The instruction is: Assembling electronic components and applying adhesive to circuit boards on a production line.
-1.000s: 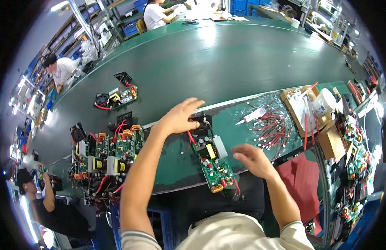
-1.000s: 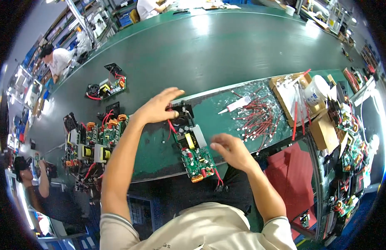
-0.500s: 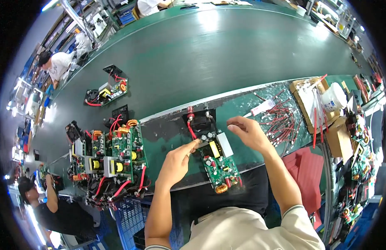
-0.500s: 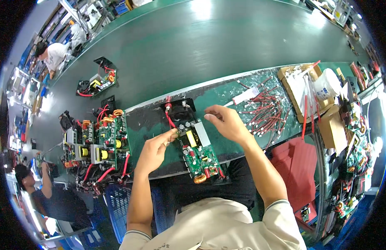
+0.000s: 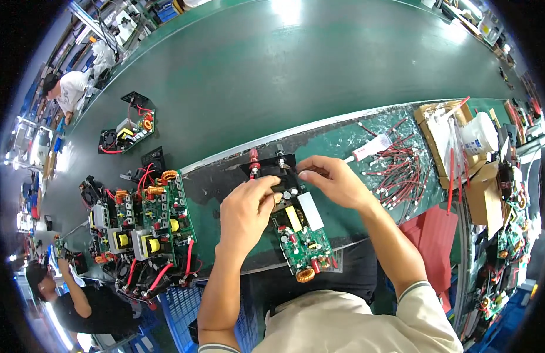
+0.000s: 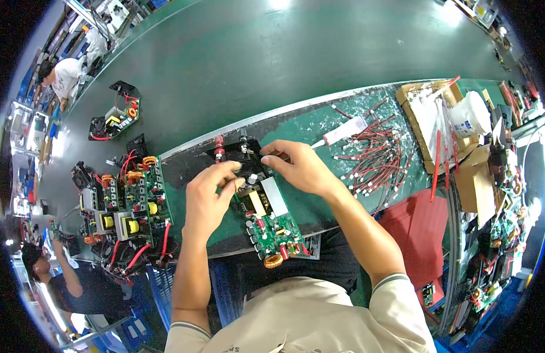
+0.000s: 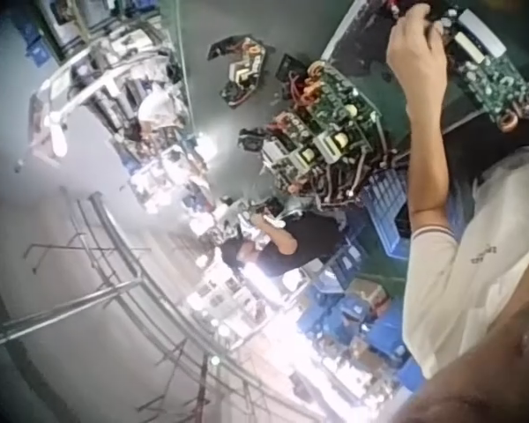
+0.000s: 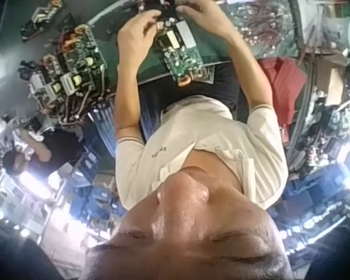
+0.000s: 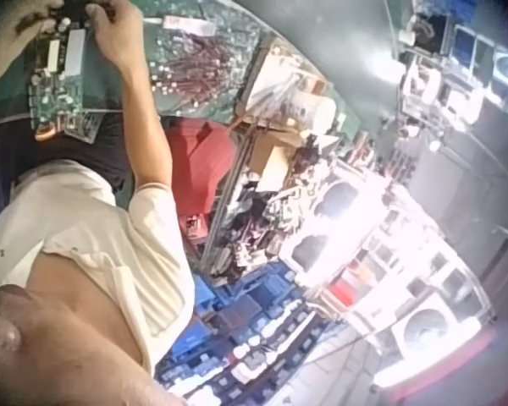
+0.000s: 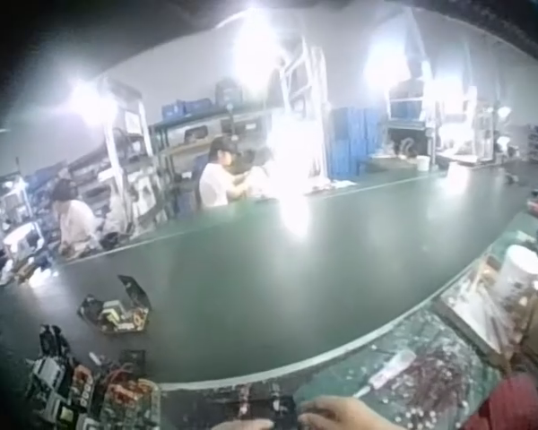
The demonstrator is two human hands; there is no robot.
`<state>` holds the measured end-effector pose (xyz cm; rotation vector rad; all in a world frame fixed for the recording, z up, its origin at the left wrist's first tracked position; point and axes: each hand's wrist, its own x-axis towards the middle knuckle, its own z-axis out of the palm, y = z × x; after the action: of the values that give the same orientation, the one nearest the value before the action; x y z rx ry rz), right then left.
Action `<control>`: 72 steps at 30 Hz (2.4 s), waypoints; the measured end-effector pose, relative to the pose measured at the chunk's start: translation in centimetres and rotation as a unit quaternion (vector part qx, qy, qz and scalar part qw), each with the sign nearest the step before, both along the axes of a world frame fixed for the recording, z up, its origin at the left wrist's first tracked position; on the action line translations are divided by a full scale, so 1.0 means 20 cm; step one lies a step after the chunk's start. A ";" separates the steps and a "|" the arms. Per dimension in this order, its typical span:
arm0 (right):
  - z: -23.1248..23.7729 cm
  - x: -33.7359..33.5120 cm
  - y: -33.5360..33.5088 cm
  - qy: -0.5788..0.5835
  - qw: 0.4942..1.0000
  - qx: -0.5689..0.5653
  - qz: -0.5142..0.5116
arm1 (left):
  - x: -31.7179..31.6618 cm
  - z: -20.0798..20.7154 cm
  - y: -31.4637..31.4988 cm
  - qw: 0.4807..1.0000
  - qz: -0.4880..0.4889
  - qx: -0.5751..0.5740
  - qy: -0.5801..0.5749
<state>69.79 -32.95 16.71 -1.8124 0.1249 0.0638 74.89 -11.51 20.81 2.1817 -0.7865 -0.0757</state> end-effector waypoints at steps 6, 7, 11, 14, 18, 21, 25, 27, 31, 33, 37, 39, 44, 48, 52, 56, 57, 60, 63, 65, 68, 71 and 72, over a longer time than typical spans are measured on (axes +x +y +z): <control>-0.11 0.01 -0.04 -0.035 0.998 0.050 -0.019 | 0.01 -0.01 -0.04 0.989 0.004 0.085 -0.125; -0.12 0.01 -0.04 -0.033 0.998 0.054 -0.021 | -0.01 0.00 -0.06 0.983 0.023 0.116 -0.137; -0.07 0.02 -0.04 -0.008 1.000 0.023 -0.009 | -0.02 -0.01 -0.14 0.970 0.059 0.185 -0.144; -0.07 0.02 -0.04 -0.016 1.000 -0.007 0.022 | -0.04 -0.01 -0.18 0.965 0.076 0.204 -0.144; -0.10 0.05 -0.08 -0.002 0.993 0.052 0.102 | -0.06 -0.05 -0.20 0.969 0.103 0.172 -0.145; -0.05 0.11 -0.14 0.111 0.966 0.177 0.149 | -0.08 -0.06 -0.20 0.975 0.112 0.148 -0.121; -0.08 0.19 -0.12 0.142 0.956 0.202 0.158 | -0.08 -0.09 -0.20 0.982 0.124 0.111 -0.090; -0.10 0.19 -0.12 0.121 0.961 0.184 0.166 | -0.08 -0.09 -0.20 0.985 0.116 0.096 -0.085; -0.10 0.20 -0.12 0.031 0.980 0.094 0.174 | -0.08 -0.08 -0.19 0.994 0.090 0.017 -0.051; -0.08 0.21 -0.14 0.068 0.978 0.092 0.175 | -0.09 -0.05 -0.17 0.994 0.083 0.019 -0.062; -0.08 0.23 -0.18 0.143 0.965 0.132 0.177 | -0.07 -0.04 -0.16 0.996 0.070 0.006 -0.057; -0.06 0.24 -0.18 0.154 0.965 0.100 0.189 | -0.06 -0.06 -0.16 0.996 0.059 0.009 -0.060; 0.02 0.29 -0.15 0.210 0.952 -0.024 0.222 | -0.05 -0.06 -0.15 0.997 0.053 -0.008 -0.060; 0.03 0.29 -0.13 0.180 0.952 -0.041 0.245 | -0.06 -0.07 -0.13 0.997 0.064 -0.008 -0.037; 0.06 0.26 -0.12 0.157 0.952 -0.100 0.242 | -0.06 -0.09 -0.09 0.997 0.062 -0.019 -0.047; 0.05 0.24 -0.11 0.135 0.953 -0.119 0.242 | -0.08 -0.12 -0.03 0.994 0.078 -0.042 -0.069; 0.04 0.23 -0.11 0.089 0.957 -0.148 0.234 | -0.08 -0.14 -0.02 0.992 0.081 -0.055 -0.076; 0.05 0.22 -0.08 0.045 0.952 -0.202 0.227 | -0.11 -0.18 0.04 0.990 0.101 -0.056 -0.079; 0.07 0.24 -0.08 0.045 0.945 -0.232 0.224 | -0.13 -0.24 0.07 0.988 0.125 -0.071 -0.063; 0.06 0.24 -0.09 0.040 0.945 -0.236 0.222 | -0.14 -0.32 0.10 0.986 0.134 -0.079 -0.065; 0.03 0.22 -0.10 0.008 0.952 -0.232 0.198 | -0.15 -0.37 0.11 0.987 0.145 -0.064 -0.029; 0.02 0.17 -0.08 -0.005 0.970 -0.157 0.183 | -0.14 -0.37 0.11 0.984 0.147 -0.087 -0.043; 0.00 0.14 -0.07 -0.005 0.970 -0.156 0.185 | -0.13 -0.38 0.11 0.984 0.149 -0.089 -0.040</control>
<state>72.65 -34.33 16.73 -2.1320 -0.2250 0.3133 72.29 -9.24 13.25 2.1154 -0.4834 0.2276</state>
